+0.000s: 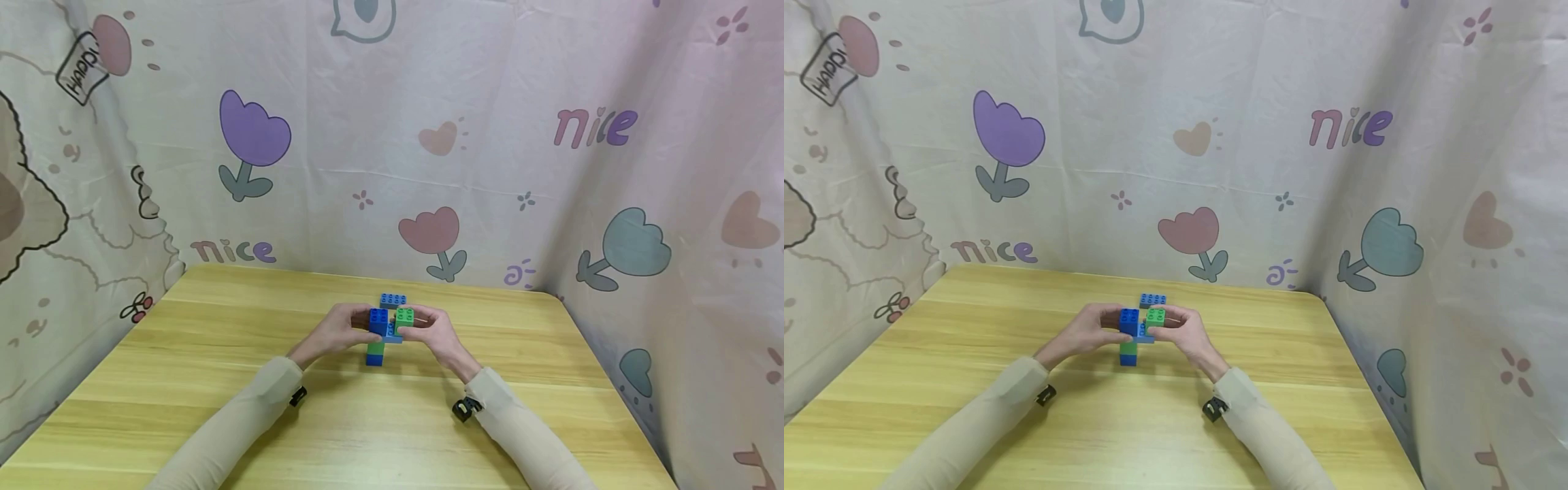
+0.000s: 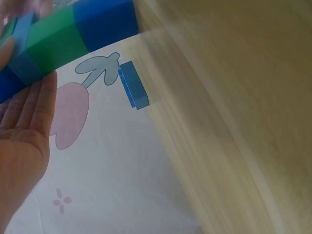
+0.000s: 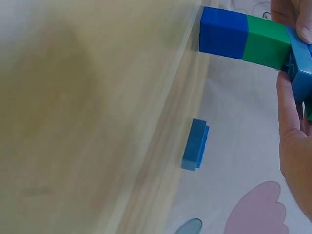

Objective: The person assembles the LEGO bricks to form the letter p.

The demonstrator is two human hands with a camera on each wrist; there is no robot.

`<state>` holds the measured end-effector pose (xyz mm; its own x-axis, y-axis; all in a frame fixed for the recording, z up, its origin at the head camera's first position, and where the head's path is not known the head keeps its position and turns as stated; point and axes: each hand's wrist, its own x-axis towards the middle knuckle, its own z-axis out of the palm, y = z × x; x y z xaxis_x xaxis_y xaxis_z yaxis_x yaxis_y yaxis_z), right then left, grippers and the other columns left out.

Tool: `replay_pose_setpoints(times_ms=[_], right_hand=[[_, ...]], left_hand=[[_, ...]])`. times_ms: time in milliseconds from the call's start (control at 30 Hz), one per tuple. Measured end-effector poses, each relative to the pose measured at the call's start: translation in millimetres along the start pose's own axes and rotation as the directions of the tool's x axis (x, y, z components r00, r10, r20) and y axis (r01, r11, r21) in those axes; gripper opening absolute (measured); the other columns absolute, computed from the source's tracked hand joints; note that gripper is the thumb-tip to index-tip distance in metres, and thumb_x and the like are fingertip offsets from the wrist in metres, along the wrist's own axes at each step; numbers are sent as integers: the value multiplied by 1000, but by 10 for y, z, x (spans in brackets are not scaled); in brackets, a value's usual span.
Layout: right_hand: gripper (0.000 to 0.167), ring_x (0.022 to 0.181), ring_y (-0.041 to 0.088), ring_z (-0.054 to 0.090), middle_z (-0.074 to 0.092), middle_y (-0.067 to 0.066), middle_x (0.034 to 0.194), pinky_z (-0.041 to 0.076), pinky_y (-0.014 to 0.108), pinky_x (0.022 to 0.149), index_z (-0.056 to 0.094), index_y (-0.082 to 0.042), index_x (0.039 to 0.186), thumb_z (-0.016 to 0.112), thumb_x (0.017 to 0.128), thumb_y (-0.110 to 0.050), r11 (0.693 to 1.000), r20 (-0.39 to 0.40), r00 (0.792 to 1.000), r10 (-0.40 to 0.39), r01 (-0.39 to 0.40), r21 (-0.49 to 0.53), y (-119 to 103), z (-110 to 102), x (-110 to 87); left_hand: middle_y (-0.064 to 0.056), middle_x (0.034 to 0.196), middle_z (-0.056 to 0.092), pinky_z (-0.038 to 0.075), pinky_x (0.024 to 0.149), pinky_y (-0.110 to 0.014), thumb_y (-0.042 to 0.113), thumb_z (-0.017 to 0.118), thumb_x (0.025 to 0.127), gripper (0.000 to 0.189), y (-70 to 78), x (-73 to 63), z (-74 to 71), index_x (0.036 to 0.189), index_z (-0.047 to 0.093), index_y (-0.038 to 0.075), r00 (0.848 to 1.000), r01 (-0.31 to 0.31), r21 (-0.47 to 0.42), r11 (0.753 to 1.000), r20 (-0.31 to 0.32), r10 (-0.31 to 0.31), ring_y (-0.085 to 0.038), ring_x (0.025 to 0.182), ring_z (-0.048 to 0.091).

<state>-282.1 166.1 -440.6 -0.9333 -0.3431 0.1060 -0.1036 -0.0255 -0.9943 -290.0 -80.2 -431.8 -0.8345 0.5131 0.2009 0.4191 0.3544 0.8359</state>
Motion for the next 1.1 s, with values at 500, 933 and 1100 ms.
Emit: replay_pose_setpoints(times_ms=[500, 933, 1100], right_hand=[[46, 100, 22, 69, 65, 21, 123, 59, 36, 85, 61, 1, 125, 76, 82, -4, 998, 20, 999, -39, 40, -47, 20, -33, 15], [45, 98, 21, 68, 69, 18, 118, 58, 36, 86, 64, -1, 123, 77, 80, -2, 996, 7, 1000, -20, 20, -85, 20, -38, 42], [45, 102, 22, 68, 67, 19, 121, 58, 36, 88, 63, -5, 124, 77, 81, -6, 998, 24, 1000, -13, 15, -67, 14, -33, 19]], left_hand=[[-1, 102, 73, 58, 88, -35, 24, 81, 82, 36, 2, 5, -1, 113, 67, 14, 1000, 11, -23, 1000, 7, -11, -15, 91, 69], [-2, 102, 73, 58, 88, -36, 25, 80, 82, 36, -11, -3, 0, 114, 67, 13, 1000, 14, -26, 1000, -1, -14, -16, 91, 69], [-4, 102, 73, 58, 87, -38, 24, 81, 82, 35, -7, 2, -1, 113, 67, 12, 1000, 12, -32, 999, -3, -12, -17, 91, 69]])
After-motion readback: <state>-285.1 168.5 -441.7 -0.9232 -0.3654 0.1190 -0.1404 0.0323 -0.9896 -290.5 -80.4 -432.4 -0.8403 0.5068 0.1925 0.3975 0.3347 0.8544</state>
